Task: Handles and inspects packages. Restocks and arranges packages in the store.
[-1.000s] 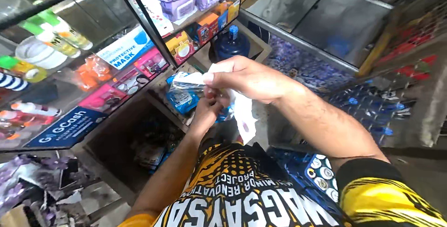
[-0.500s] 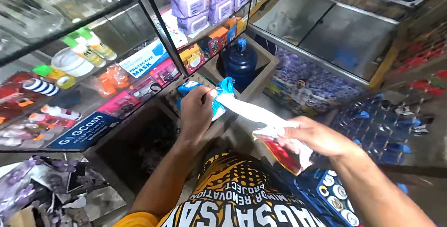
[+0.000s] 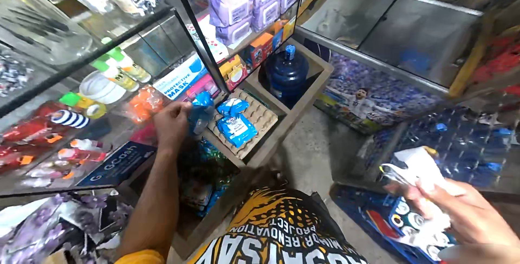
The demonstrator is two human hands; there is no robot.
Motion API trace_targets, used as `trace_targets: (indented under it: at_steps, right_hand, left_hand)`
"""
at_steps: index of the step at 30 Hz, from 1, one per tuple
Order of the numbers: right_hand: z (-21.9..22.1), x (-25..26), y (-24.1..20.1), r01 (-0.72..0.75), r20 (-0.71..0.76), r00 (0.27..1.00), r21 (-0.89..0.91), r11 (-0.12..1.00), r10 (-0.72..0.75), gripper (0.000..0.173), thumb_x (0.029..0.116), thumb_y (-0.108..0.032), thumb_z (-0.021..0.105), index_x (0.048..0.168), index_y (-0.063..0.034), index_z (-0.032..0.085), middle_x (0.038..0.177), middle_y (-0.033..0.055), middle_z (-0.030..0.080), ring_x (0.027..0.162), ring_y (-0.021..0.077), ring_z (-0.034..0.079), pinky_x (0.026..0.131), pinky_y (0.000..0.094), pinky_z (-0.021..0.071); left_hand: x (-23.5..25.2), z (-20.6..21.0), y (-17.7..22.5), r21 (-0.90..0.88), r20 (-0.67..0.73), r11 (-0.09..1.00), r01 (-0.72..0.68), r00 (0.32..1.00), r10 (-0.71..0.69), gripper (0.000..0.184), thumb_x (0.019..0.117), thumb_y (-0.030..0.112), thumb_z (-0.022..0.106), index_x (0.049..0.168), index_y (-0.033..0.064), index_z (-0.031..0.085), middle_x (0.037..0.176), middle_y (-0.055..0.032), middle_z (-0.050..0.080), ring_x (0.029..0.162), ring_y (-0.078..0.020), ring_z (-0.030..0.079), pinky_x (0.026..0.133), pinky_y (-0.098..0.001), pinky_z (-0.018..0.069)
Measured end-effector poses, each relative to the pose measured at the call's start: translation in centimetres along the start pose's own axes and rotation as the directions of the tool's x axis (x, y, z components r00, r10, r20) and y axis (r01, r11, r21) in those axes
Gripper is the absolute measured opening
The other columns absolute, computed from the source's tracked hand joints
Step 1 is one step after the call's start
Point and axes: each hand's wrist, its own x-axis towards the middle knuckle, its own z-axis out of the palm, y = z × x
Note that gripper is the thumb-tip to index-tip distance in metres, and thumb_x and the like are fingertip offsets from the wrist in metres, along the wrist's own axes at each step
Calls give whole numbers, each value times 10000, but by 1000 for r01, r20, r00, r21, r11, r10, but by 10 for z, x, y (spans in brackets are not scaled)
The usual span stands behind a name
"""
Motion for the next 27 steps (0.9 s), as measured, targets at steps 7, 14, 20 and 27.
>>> trace_targets:
  at_steps: [7, 14, 20, 27]
  right_hand:
    - [56, 11, 10, -114, -28, 993, -119, 986, 112, 297, 1050, -374, 543, 904, -202, 736, 747, -75, 704, 586, 15, 617, 539, 178, 531]
    - [97, 29, 18, -63, 81, 994, -76, 995, 69, 318, 1082, -330, 496, 945, -145, 716, 783, -66, 708, 626, 21, 631, 580, 197, 552]
    - [117, 58, 29, 33, 222, 974, 46, 998, -42, 369, 1089, -376, 492, 1038, -89, 718, 931, -17, 768, 829, 76, 720, 769, 283, 616]
    - [145, 99, 27, 61, 353, 933, 17, 998, -63, 324, 1099, -267, 469, 1049, -47, 702, 945, -29, 739, 863, 37, 688, 802, 256, 590]
  left_hand:
    - [-3, 55, -32, 39, 212, 962, -270, 943, 256, 196, 1033, 190, 606, 1059, 45, 735, 1060, -145, 716, 990, -291, 695, 915, -542, 558]
    - [-53, 145, -54, 191, 485, 980, -55, 873, -45, 293, 1006, 169, 640, 1256, 26, 697, 1275, -187, 683, 1233, -361, 627, 1078, -589, 473]
    - [-66, 127, 16, -196, 525, 979, 56, 849, 57, 300, 1031, 284, 614, 1182, 50, 725, 1246, -137, 676, 1164, -280, 648, 996, -535, 534]
    - [-91, 127, 119, -705, 691, 616, 350, 535, 486, 615, 936, 654, 593, 1180, 95, 672, 1073, 73, 725, 1001, -11, 669, 912, -239, 560]
